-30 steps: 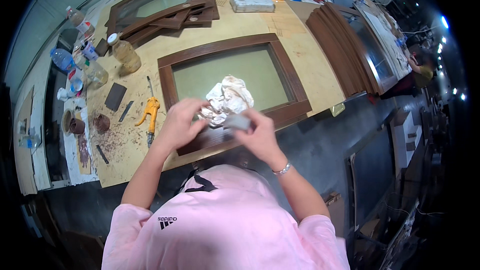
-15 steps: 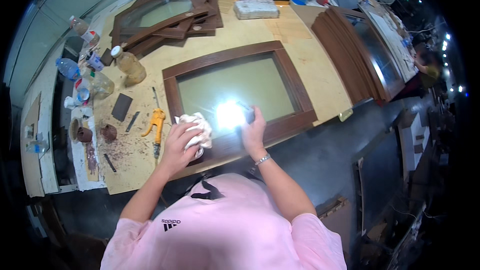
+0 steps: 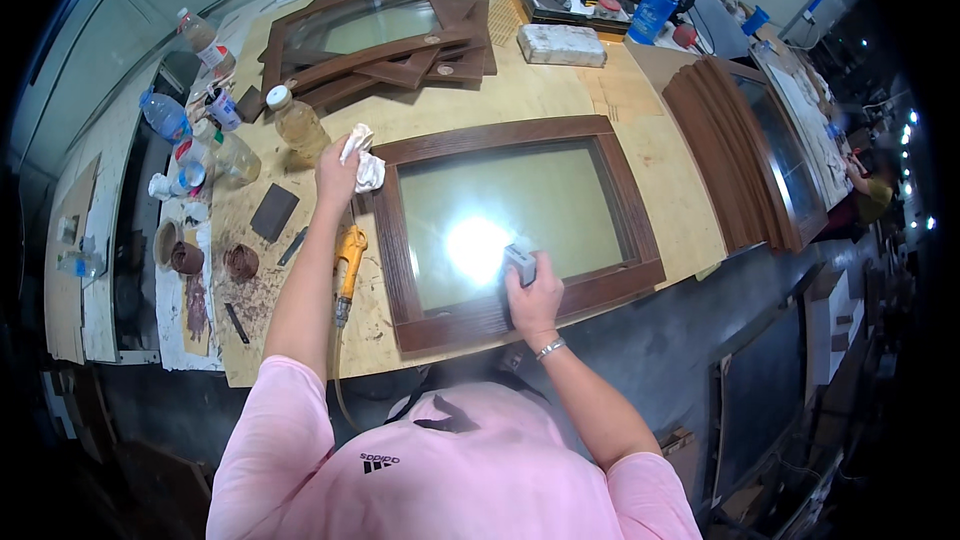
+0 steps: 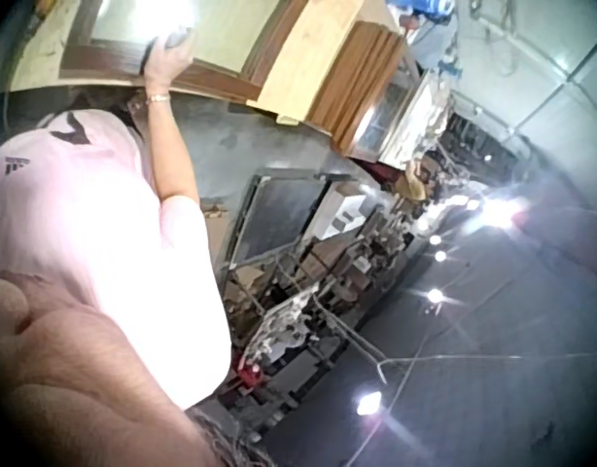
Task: The person wipes the glass and wooden frame of a picture frame with a cloth. They then use a sanding block to smooth the edges of the frame and wipe it again. The person handles the frame one at a time, flipping it over to clean different sides.
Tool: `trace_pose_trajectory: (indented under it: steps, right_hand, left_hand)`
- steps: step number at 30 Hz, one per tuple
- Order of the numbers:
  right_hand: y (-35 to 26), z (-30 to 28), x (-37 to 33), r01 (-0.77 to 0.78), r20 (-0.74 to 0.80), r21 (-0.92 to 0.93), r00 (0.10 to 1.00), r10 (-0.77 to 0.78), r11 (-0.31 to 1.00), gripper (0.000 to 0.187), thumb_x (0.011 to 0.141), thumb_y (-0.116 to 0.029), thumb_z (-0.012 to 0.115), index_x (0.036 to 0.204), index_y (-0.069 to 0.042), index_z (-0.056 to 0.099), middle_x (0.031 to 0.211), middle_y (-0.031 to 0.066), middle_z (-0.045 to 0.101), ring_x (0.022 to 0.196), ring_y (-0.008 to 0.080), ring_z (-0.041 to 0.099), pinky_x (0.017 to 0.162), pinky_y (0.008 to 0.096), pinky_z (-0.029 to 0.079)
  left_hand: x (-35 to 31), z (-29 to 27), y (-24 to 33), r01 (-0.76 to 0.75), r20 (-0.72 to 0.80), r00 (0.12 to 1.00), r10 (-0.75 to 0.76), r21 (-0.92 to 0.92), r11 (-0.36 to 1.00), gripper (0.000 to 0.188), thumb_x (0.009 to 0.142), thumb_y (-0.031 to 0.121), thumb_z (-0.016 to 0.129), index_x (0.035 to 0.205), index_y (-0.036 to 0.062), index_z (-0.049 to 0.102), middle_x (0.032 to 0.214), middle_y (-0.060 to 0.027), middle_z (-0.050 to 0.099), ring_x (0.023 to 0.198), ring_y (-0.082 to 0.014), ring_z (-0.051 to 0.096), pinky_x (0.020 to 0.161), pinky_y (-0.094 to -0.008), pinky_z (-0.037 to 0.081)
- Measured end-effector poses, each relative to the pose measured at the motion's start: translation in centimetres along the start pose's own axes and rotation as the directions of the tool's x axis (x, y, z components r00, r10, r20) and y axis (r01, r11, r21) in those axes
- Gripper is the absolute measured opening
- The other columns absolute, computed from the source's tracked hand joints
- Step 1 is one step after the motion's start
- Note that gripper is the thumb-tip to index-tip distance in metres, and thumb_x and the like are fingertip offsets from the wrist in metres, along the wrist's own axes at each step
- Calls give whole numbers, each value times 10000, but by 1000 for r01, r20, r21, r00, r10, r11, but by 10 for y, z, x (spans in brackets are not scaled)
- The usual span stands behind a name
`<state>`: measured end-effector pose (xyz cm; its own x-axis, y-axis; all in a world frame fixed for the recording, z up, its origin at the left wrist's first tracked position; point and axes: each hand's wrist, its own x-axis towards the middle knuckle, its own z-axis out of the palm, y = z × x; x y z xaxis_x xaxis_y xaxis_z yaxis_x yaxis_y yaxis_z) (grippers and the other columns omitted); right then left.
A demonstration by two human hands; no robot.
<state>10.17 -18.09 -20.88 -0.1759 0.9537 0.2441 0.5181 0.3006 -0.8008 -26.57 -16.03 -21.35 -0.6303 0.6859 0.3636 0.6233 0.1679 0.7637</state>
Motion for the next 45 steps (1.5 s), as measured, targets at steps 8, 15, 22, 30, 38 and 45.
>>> trace_pose_trajectory:
  steps: [8, 15, 22, 30, 38, 45]
  right_hand:
    - [9, 4, 0, 15, -68, -29, 998, -17, 999, 289, 787, -217, 689, 996, -45, 588, 679, 192, 611, 646, 394, 626, 619, 460, 482]
    - [2, 3, -2, 0, -46, 55, 999, 3, 998, 278, 808, -160, 688, 1004, 3, 576, 744, 188, 643, 664, 303, 642, 639, 387, 499]
    - [3, -3, -2, -34, -51, 114, 998, 40, 993, 253, 837, -123, 674, 1012, 29, 574, 783, 173, 650, 697, 216, 624, 670, 336, 495]
    - [17, 1, 0, -10, -96, 267, 995, 37, 964, 195, 876, -96, 640, 1010, 24, 564, 768, 99, 648, 658, 146, 604, 602, 279, 488]
    - [14, -40, 3, -188, -70, 712, 940, 334, 677, 186, 920, -117, 608, 1052, -11, 531, 795, 75, 631, 623, 124, 618, 539, 242, 519]
    - [51, -75, 16, -261, 13, 832, 891, 454, 489, 154, 946, -134, 551, 1041, -18, 516, 779, 100, 616, 634, 167, 629, 571, 291, 576]
  left_hand:
    - [-122, -57, 43, 1, 506, 860, -68, 132, 991, 363, 806, 99, 628, 1163, 66, 684, 1036, -176, 667, 984, -333, 636, 900, -387, 497]
    - [-45, -50, 17, 267, 359, 918, -171, -238, 934, 397, 855, 55, 627, 1247, -5, 622, 1196, -130, 657, 1074, -217, 631, 940, -320, 479]
    - [-156, -14, 36, -176, 255, 952, 172, -6, 984, 409, 743, 95, 653, 1151, 115, 670, 1287, -91, 592, 1256, -335, 452, 1078, -443, 345]
    - [-270, -128, 77, 318, 507, 848, -156, -250, 914, 322, 657, -76, 555, 865, 56, 764, 1090, -125, 685, 1075, -256, 622, 953, -355, 485]
    - [-161, -35, 146, -106, 338, 911, 237, -362, 926, 420, 670, -73, 551, 1039, 28, 724, 1200, -134, 633, 1164, -280, 573, 1009, -359, 435]
    - [-171, 66, 159, -619, 579, 648, 496, 19, 786, 473, 704, 5, 628, 1131, 198, 698, 1263, -16, 598, 1079, -282, 530, 912, -404, 419]
